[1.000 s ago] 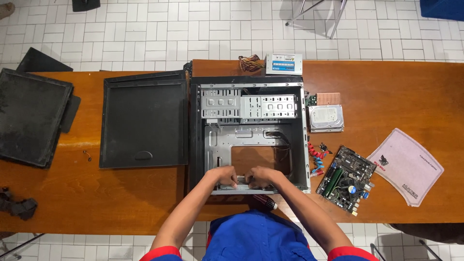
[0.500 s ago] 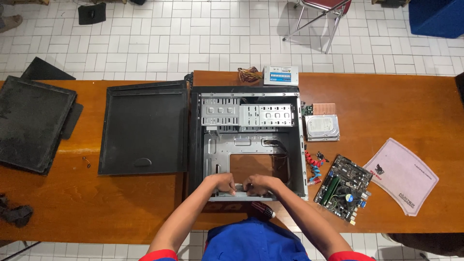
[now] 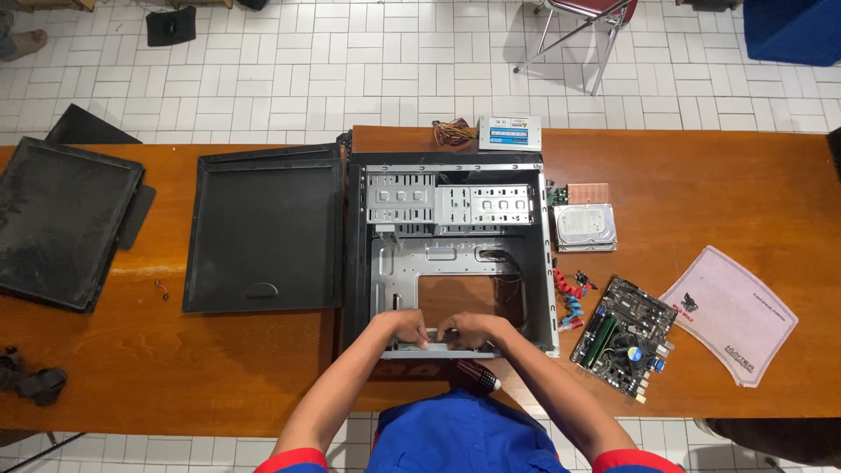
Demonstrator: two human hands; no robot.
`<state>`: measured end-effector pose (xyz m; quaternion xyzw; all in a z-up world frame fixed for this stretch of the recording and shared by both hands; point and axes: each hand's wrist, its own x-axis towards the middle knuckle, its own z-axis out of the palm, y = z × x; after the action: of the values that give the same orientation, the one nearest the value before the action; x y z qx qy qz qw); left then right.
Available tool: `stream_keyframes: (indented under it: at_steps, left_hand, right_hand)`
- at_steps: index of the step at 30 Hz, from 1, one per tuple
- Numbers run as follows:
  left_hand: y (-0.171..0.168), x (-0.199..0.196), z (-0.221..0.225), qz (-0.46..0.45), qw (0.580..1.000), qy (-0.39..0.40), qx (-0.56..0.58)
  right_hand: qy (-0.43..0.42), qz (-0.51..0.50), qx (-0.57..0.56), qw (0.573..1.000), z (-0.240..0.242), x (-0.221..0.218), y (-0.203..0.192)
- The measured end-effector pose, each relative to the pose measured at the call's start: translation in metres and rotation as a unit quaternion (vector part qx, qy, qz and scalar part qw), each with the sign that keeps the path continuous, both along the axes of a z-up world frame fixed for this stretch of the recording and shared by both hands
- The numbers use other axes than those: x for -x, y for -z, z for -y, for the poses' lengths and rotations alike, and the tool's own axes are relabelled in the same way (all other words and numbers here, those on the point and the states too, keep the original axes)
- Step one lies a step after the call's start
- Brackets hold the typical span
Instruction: Installing RAM onto a motherboard and preparing the computer case using a screwdriver.
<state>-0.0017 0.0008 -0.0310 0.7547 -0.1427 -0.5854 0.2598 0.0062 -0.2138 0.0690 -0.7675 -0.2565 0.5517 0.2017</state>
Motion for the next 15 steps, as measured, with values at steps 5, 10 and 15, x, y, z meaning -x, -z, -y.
stream_keyframes:
  at_steps: [5, 10, 15]
  left_hand:
    - [-0.005, 0.0, 0.001, 0.008, 1.0, 0.0, -0.01]
    - [-0.012, -0.001, 0.005, 0.025, 0.999, 0.015, -0.016]
    - [-0.017, 0.007, 0.007, 0.102, 0.993, 0.028, -0.044]
  right_hand:
    - [-0.007, 0.007, -0.007, 1.0, 0.0, -0.001, 0.01]
    - [-0.027, 0.009, -0.016, 0.999, -0.003, 0.001, -0.012]
    - [-0.007, 0.014, 0.003, 1.0, -0.006, 0.004, 0.018]
